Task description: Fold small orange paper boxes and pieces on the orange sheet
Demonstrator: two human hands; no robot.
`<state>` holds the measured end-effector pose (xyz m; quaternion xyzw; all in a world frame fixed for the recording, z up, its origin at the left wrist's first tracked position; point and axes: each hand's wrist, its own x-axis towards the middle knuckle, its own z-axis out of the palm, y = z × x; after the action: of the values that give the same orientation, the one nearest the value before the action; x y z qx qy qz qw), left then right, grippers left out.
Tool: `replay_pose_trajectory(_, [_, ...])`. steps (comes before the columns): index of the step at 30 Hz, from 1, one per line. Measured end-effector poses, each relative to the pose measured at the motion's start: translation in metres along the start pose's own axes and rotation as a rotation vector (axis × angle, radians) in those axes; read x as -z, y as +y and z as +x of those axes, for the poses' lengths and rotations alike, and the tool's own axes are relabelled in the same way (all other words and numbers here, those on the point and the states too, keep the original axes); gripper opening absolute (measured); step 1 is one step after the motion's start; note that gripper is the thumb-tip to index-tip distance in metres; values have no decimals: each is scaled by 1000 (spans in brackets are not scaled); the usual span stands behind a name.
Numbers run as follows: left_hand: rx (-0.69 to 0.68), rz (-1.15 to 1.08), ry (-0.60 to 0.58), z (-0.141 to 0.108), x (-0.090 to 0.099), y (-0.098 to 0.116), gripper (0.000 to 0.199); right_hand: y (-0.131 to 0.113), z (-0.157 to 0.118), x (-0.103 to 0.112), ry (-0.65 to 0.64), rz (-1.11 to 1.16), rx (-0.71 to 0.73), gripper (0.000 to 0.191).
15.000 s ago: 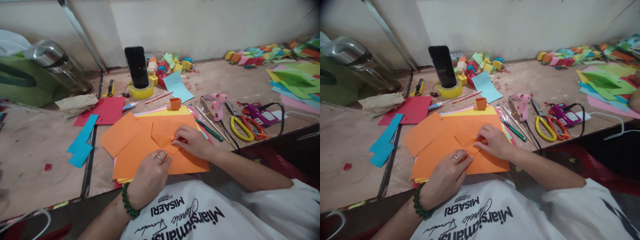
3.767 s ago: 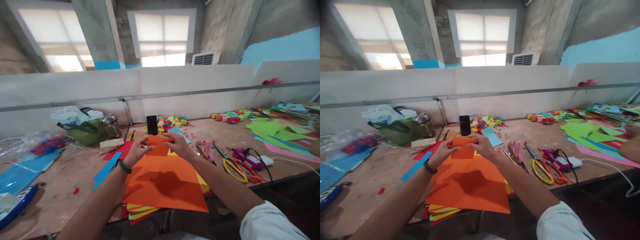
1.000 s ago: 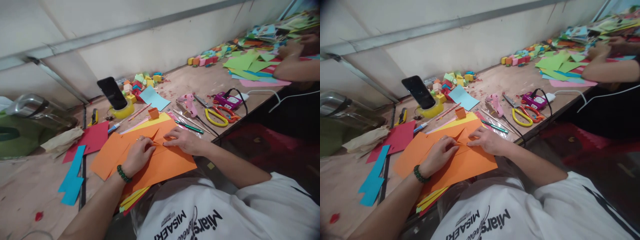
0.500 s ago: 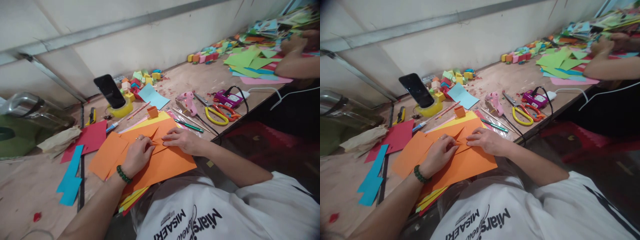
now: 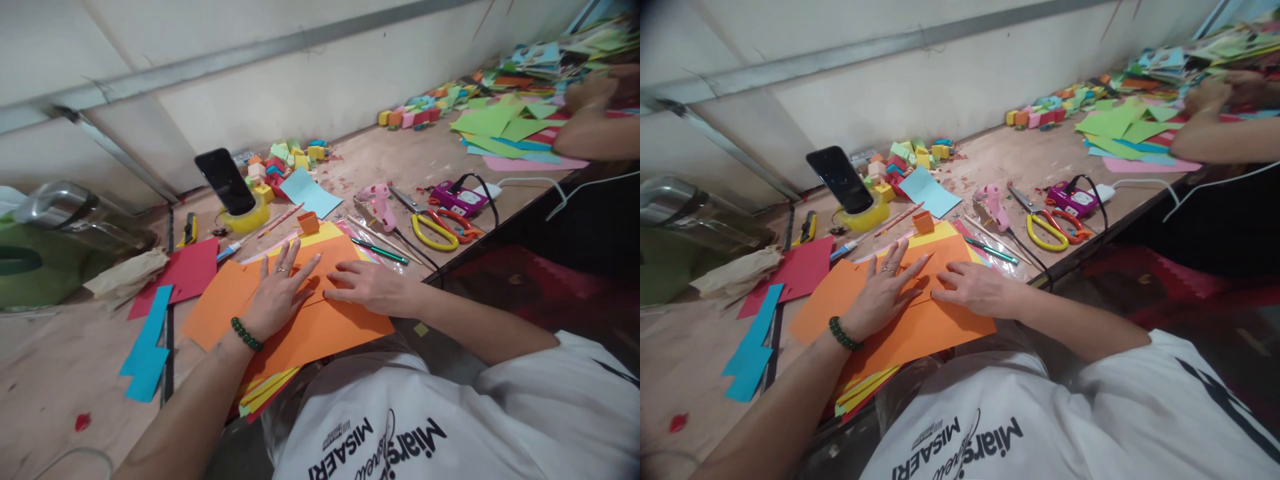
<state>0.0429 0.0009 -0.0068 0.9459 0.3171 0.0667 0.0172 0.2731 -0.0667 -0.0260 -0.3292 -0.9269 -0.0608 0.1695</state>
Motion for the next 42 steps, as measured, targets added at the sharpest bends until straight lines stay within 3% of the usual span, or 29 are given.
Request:
replay_pose_trajectory(12, [87, -147, -124, 2, 0, -5, 62, 3, -10, 13, -88, -99, 103, 39])
replay_pose_trajectory(16, [91, -179, -136, 3, -1, -7, 65, -2, 2, 20, -78, -57, 121, 29])
replay_pose_trajectory(20, [91, -173, -144, 3, 0, -6, 65, -6, 19, 21, -153, -68, 163, 31])
replay_pose_trajectory(26, [86, -185, -141, 4, -1, -6, 61, -11, 42, 10, -143, -88, 250, 24])
replay_pose_trajectory(30, [89, -193, -149, 4, -1, -5, 63, -7, 34, 2, -164, -91, 260, 20])
replay_pose_trajectory(33, [87, -198, -173, 3, 2, -3, 65, -5, 24, 10, -208, -62, 229, 16])
replay_pose_trajectory(37, [47, -194, -131, 2, 4, -3, 63, -12, 26, 21, -193, -25, 198, 15])
replay_pose_trajectory(42, [-41, -90, -53, -2, 4, 1, 52, -20, 31, 6, -142, -51, 160, 23])
